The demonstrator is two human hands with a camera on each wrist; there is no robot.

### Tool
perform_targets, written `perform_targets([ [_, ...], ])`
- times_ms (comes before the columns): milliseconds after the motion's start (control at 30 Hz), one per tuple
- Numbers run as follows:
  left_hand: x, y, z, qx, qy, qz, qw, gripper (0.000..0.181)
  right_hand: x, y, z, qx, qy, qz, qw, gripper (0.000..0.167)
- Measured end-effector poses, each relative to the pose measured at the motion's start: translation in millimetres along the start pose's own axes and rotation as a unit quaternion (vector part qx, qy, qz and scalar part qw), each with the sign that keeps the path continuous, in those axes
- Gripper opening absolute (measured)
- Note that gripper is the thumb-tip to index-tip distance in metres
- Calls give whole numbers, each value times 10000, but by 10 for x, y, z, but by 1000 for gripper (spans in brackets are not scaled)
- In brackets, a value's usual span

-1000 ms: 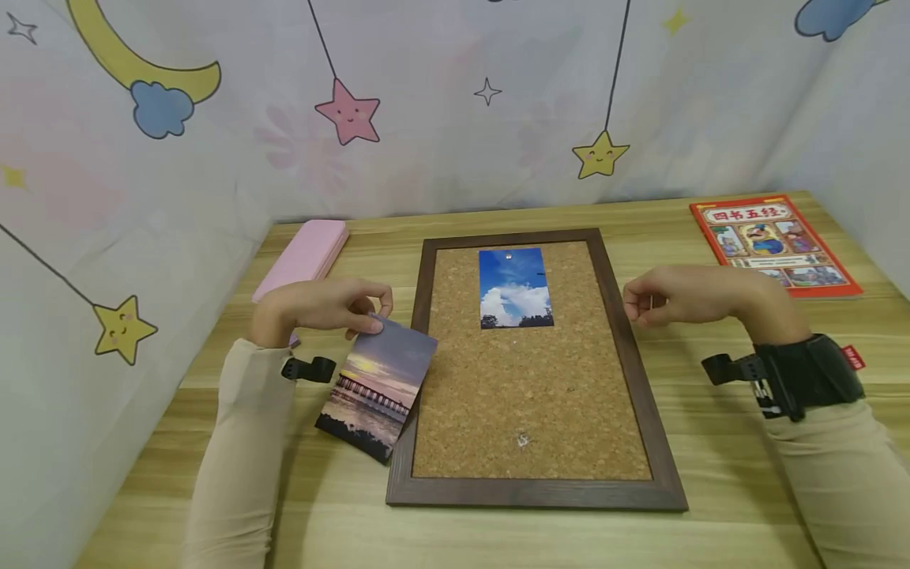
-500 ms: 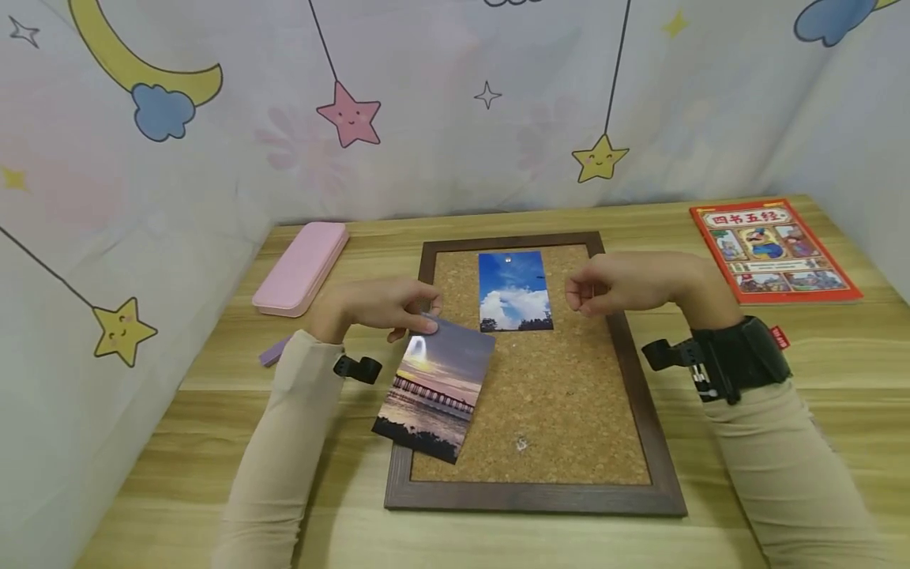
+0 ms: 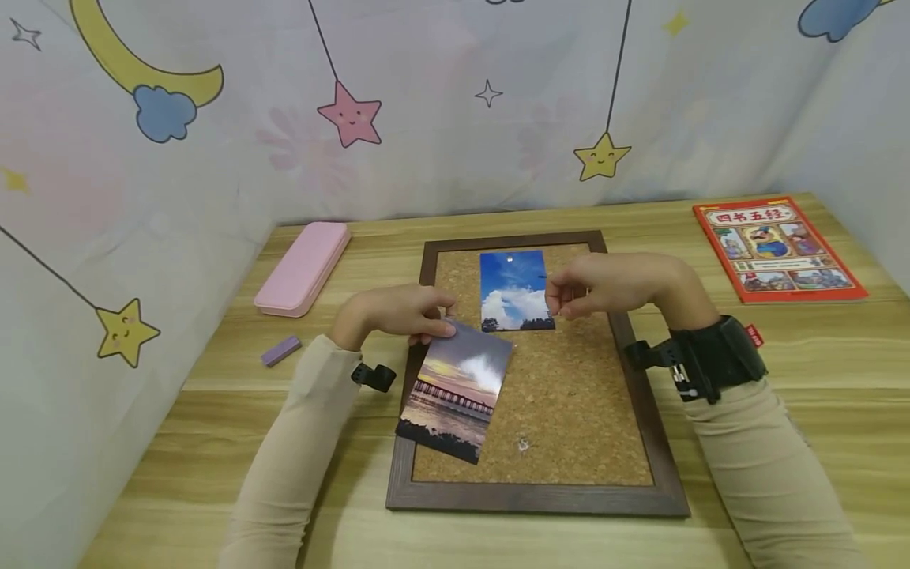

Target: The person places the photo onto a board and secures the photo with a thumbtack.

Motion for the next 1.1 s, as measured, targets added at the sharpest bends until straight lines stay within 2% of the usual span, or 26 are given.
perform_targets([
  [167, -43, 44, -59, -26, 21, -206, 9998, 14, -26, 28, -41, 49, -47, 20, 10000, 4],
  [500, -133, 174, -169, 132, 285, -30, 9995, 9, -74, 69, -100, 20, -135, 215, 9997, 4],
  [633, -130, 247, -195, 197, 143, 178, 9995, 8, -63, 84, -126, 38, -120, 254, 9996, 5],
  [833, -154, 355, -206, 285, -139, 135, 9994, 7, -55, 147, -167, 156, -143, 208, 9996, 5],
  [1100, -177, 383, -266, 132, -238, 30, 9996, 7, -52, 176, -194, 106, -135, 227, 9996, 6],
])
Point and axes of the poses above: each hand's wrist, its own z-axis away from the middle knuckle, its own y-axis out of the palm, x = y × z, the point moved 7 cm from there along -z, towards the middle knuckle, and after that the axes turned 11 degrees about -x, right-handed, at the moved point
